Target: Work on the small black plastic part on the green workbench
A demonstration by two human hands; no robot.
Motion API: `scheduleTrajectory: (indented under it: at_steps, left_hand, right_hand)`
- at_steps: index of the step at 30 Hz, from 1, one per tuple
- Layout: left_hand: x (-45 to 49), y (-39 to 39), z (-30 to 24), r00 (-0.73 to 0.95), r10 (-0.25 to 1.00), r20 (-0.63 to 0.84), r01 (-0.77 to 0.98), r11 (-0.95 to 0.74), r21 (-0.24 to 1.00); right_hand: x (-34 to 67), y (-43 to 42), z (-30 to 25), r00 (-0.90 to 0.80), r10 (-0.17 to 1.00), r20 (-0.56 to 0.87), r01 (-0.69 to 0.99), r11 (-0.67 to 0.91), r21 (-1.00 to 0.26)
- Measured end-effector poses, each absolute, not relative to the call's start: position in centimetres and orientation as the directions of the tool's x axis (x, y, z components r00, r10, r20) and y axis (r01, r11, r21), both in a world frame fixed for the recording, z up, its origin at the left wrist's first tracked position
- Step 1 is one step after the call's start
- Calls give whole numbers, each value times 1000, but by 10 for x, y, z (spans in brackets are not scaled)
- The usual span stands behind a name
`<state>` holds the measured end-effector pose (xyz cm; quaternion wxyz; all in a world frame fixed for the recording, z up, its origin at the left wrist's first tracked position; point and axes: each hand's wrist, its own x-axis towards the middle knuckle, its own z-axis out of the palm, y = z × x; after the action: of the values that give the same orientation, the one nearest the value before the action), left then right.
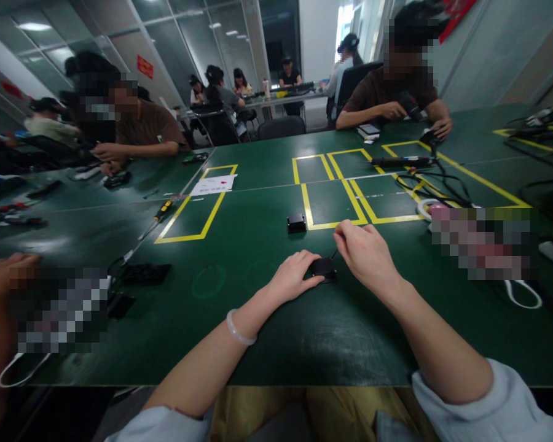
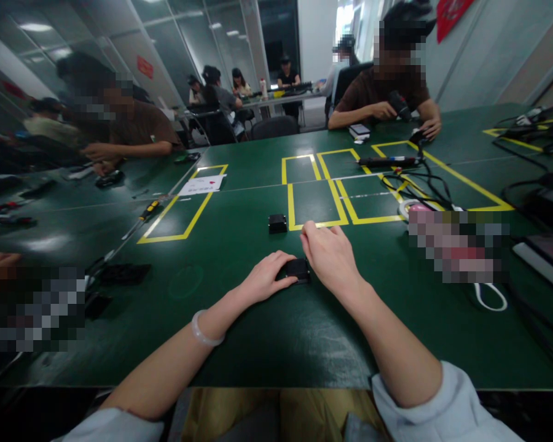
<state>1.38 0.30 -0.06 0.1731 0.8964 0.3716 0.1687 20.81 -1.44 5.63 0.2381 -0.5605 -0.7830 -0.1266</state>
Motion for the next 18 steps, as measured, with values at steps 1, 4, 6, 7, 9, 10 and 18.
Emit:
scheduleTrajectory:
  at_steps: [1, 4, 6, 7, 9, 10, 18]
  left_hand:
    - [14, 3, 0, 667, 725, 171, 607, -662, 440]
    - [14, 3, 0, 667, 725, 172, 604, -661, 445]
    - [13, 3, -1, 669, 721, 178, 602, -667, 440]
    - [13, 3, -1, 670, 720, 182, 601, -670, 435]
    - [14, 3, -1, 672, 717, 187, 602, -675, 426]
    - [14, 3, -2, 672, 716, 188, 603, -676, 423]
    - [14, 3, -2, 669, 721, 183, 608, -671, 423]
  right_hand:
    - [208, -14, 57, -258, 817, 517, 940, 336, -63]
    - [208, -15, 59, -248, 815, 524, 944, 325, -60]
    - [208, -15, 59, -249, 817, 520, 942, 330, -67]
    - [208, -15, 59, -252, 818, 517, 940, 334, -72]
    - [208, -16, 59, -257, 820, 511, 937, 341, -78]
    - [208, -16, 58, -256, 820, 512, 937, 341, -78]
    - [208, -16, 57, -268, 799, 539, 938, 345, -45]
